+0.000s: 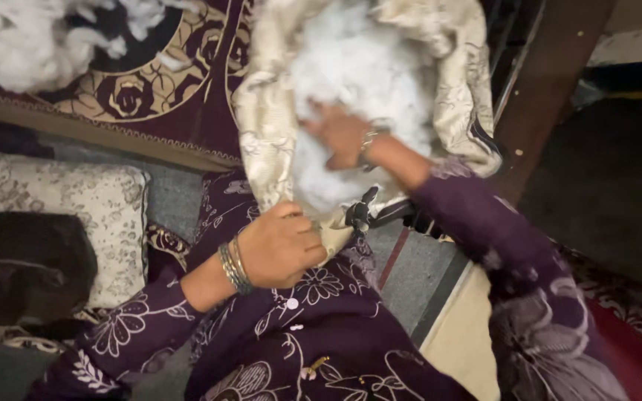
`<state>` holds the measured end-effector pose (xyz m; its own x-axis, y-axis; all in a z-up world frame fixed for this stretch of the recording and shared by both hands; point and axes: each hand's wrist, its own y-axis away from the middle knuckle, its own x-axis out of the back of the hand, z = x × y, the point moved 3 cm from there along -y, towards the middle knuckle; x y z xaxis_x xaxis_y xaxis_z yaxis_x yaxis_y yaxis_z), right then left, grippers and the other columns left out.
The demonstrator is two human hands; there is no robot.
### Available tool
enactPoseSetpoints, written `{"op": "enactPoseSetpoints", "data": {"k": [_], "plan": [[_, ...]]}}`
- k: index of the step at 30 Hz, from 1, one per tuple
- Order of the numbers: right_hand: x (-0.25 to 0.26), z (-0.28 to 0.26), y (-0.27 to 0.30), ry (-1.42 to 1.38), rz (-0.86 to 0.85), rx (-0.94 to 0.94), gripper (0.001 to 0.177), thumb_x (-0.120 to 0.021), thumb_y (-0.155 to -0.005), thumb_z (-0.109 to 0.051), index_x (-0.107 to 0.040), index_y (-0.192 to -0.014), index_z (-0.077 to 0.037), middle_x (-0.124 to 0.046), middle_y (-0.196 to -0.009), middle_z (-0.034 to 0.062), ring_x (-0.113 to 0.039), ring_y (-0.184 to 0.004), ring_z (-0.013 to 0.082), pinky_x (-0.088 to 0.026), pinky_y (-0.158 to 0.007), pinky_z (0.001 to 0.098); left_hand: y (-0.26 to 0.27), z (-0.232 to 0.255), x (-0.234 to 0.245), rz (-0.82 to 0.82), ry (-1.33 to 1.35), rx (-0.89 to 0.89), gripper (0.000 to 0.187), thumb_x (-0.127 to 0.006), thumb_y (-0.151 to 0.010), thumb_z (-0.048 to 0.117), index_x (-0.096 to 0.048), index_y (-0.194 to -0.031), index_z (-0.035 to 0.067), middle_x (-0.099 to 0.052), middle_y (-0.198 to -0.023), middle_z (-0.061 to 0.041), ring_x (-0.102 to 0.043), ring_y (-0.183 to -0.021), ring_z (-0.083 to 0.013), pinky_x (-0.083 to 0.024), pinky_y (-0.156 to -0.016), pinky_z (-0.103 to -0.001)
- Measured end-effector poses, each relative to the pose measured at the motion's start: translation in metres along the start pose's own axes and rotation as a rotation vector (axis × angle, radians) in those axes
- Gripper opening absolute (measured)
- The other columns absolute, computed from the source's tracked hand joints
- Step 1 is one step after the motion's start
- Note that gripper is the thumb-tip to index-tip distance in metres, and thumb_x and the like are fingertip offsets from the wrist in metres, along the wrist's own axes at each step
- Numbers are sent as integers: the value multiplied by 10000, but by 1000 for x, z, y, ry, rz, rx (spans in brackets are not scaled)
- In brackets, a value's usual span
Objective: The person repeatedly picks up clumps of white cotton from a pile and places them into a patterned fabric bag. They use both hands to fluff and arrange the cotton inside the bag to fill it evenly.
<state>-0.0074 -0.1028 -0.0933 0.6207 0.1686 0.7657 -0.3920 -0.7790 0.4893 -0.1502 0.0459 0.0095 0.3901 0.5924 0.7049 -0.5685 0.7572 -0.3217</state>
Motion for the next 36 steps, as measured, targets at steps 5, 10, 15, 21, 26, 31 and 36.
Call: {"op": "enactPoseSetpoints", "data": {"k": [5,10,15,21,26,31,36], "plan": [[-98,-33,48,-310,-515,-18,670,-687,-833,-267,-467,-1450,-124,-548,-1405,192,-550,-1232,338,-460,-1038,440,12,11,11,131,10,56,173,-680,-659,190,-668,-827,154,-665,-880,18,-610,-848,-170,-459,-829,-351],[-116,-37,46,-105,-921,-118,368,-552,-995,-305,-616,-1314,-133,-694,-1222,130,-643,-1117,296,-511,-1003,446,-2,16,2,241,80,63,149,-700,-677,201,-629,-799,152,-699,-941,21,-617,-856,-172,-464,-846,-355],[-154,-38,-37,-31,-659,-89,378,-552,-994,-277,-617,-1338,-137,-679,-1268,125,-638,-1150,295,-507,-1023,454,-16,31,-3,156,227,-24,194,-703,-636,236,-631,-782,130,-611,-782,22,-619,-838,-199,-481,-918,-382],[-181,-33,-46,-104,-505,-138,395,-551,-992,-243,-617,-1368,-141,-661,-1323,119,-633,-1190,293,-502,-1048,465,-8,27,31,94,255,127,103,-711,-678,187,-617,-696,146,-573,-715,14,-594,-772,-184,-472,-925,-402],[-137,-45,-1,-145,-438,-148,414,-550,-991,-215,-618,-1393,-145,-647,-1369,114,-629,-1223,292,-497,-1069,473,23,-15,67,591,159,783,661,-774,-690,206,-509,-1261,6,-521,-1195,-183,-522,-1137,-313,-433,-975,-450],[-55,-59,52,-219,-171,-198,499,-568,-941,-136,-591,-1438,-164,-588,-1458,102,-602,-1258,280,-496,-1087,467,59,-85,-6,563,1108,1062,782,-750,-729,68,-357,-1404,31,-603,-1273,-78,-622,-1160,-197,-533,-971,-361],[-5,-55,33,126,-75,-120,607,-681,-760,-232,-602,-1361,-208,-425,-1505,108,-388,-1381,344,-356,-1051,606,80,-103,-82,573,1159,1212,337,-590,-802,-10,-718,-1108,-76,-757,-1000,-129,-704,-863,-213,-575,-761,-349]]}}
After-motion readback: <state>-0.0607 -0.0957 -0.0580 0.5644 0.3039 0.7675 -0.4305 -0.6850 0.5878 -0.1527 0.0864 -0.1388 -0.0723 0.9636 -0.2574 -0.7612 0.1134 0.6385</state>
